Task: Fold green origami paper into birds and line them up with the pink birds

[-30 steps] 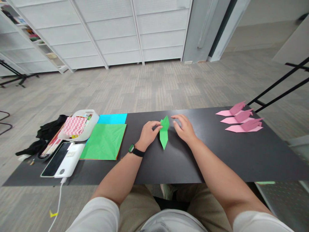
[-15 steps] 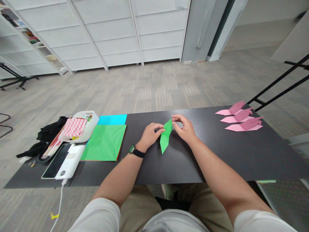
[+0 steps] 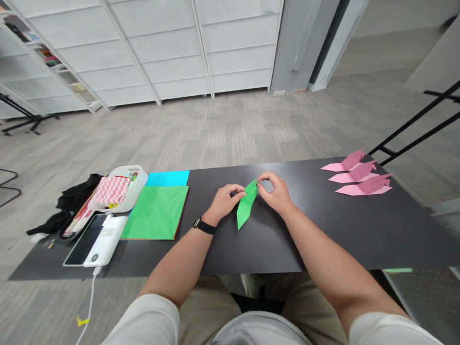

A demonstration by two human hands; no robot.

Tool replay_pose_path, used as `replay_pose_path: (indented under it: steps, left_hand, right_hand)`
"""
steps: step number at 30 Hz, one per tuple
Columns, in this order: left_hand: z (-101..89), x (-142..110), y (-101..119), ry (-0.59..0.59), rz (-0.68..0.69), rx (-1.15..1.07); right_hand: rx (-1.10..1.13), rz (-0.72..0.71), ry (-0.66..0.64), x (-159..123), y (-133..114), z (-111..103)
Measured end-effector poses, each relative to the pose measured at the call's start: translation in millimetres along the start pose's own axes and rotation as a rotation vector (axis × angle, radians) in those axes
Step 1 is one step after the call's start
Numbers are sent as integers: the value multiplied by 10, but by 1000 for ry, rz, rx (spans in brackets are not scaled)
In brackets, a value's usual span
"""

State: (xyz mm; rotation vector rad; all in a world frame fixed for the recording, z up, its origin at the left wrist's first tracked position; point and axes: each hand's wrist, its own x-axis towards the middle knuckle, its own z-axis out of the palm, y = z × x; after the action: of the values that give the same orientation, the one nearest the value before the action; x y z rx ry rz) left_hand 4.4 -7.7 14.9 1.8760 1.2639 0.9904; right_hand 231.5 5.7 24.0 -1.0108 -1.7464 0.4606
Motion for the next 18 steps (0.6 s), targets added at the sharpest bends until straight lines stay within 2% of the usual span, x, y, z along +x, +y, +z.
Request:
replay_pose_path:
  steps: [9,14,18]
  left_hand:
    - [-17,2,11,-9,-2,-45]
    - [-17,-4,39,30,16,-22]
    - [-5,-10,34,63,57,-3]
  right_hand:
    - [-6,-41,-33,28,-44,-67]
    - [10,-101,-34,40,-31,-71]
    - [-15,-67,-28,44,-64,-72]
